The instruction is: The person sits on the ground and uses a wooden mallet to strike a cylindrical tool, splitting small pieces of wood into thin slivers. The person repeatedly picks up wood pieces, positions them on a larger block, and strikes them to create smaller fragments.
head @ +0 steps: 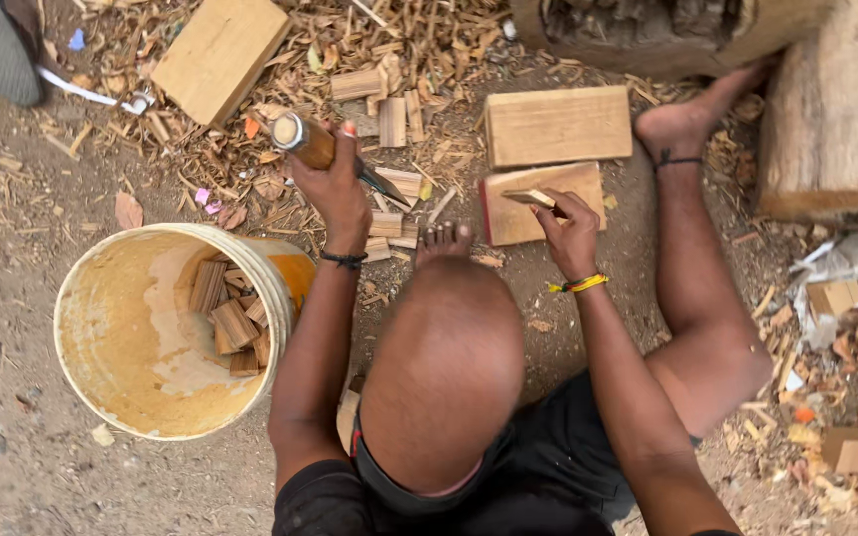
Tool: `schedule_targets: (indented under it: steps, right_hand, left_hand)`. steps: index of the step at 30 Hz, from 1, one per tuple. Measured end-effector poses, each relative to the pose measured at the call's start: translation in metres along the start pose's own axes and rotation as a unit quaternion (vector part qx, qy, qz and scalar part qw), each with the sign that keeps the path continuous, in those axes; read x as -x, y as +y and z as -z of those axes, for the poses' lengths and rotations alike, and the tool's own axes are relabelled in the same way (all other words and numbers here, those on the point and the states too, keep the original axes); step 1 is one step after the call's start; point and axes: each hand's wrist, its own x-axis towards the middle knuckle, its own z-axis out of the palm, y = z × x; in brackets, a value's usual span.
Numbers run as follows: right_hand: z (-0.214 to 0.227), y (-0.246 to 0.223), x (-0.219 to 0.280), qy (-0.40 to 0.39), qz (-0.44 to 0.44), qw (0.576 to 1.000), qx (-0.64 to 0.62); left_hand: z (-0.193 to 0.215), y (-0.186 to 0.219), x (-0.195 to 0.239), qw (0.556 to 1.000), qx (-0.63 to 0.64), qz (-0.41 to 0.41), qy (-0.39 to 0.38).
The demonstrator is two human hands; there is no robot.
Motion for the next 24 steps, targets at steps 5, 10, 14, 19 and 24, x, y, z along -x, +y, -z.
schedule_targets:
  steps: [5, 10, 14, 19, 24]
  right_hand:
    - [0.043, 0.020, 0.035, 0.050, -0.016, 0.998, -0.036]
    - [0.052, 0.051, 0.063, 0.085, -0.014, 0.995, -0.053]
    - [0.036, 0.075, 0.044, 0.104, 0.014, 0.992, -0.069]
    - [0.012, 0.113, 0.039, 0.064, -0.013, 0.996, -0.066]
    - [0.005, 0.128, 0.028, 0.049, -0.044, 0.997, -0.046]
  left_hand:
    - [-0.033, 0.066, -0.004, 0.982, -0.122, -0.085, -0.119]
    - [-0.050, 0.146, -0.017, 0.957, -0.033, -0.175, -0.228]
    - [-0.063, 0.210, -0.023, 0.922, -0.073, -0.268, -0.268]
    - [-0.062, 0.243, -0.029, 0.913, -0.092, -0.264, -0.296]
    - [-0.068, 0.234, -0.034, 0.898, -0.164, -0.270, -0.306]
